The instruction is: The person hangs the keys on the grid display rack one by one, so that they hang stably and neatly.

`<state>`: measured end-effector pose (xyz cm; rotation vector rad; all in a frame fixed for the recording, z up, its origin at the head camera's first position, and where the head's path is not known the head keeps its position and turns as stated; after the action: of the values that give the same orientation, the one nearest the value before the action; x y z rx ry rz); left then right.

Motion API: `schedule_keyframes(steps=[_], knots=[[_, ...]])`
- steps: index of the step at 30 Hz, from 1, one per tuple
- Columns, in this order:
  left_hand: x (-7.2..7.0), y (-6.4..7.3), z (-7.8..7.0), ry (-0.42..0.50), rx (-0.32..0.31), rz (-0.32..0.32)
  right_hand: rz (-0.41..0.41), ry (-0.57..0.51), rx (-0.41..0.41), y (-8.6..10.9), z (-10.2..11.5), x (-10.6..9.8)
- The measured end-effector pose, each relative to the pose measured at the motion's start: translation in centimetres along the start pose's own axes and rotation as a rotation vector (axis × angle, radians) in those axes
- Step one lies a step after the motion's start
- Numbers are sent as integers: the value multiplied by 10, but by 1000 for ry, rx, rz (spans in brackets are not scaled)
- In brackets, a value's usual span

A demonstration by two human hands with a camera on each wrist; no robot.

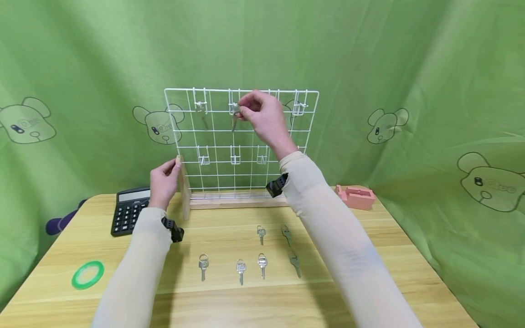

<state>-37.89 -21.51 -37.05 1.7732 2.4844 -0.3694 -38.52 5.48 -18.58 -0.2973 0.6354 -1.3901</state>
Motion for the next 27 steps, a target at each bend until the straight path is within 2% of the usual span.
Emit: schedule_keyframes(steps=[5, 11, 17, 27], knots=[[0, 0, 0, -7, 12, -1, 10, 82, -11, 8, -1, -3], [1, 0, 0, -9, 28, -5, 64, 172, -35, 30, -10, -11], [0, 2, -3, -3, 19, 5, 193, 294, -13, 60, -28, -19], [1, 2, -4, 8, 23, 0, 376, 363, 59, 108, -72, -27]])
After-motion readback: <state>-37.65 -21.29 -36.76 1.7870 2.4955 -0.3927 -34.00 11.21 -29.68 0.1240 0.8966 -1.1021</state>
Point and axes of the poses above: each hand's wrist, its own y-axis away from the middle knuckle, its own x-axis out of the palm, z = x × y, the point moved 3 cm from there along -y, towards the middle knuckle, and after that the axes turned 4 degrees about -x, right-handed, at the moved point
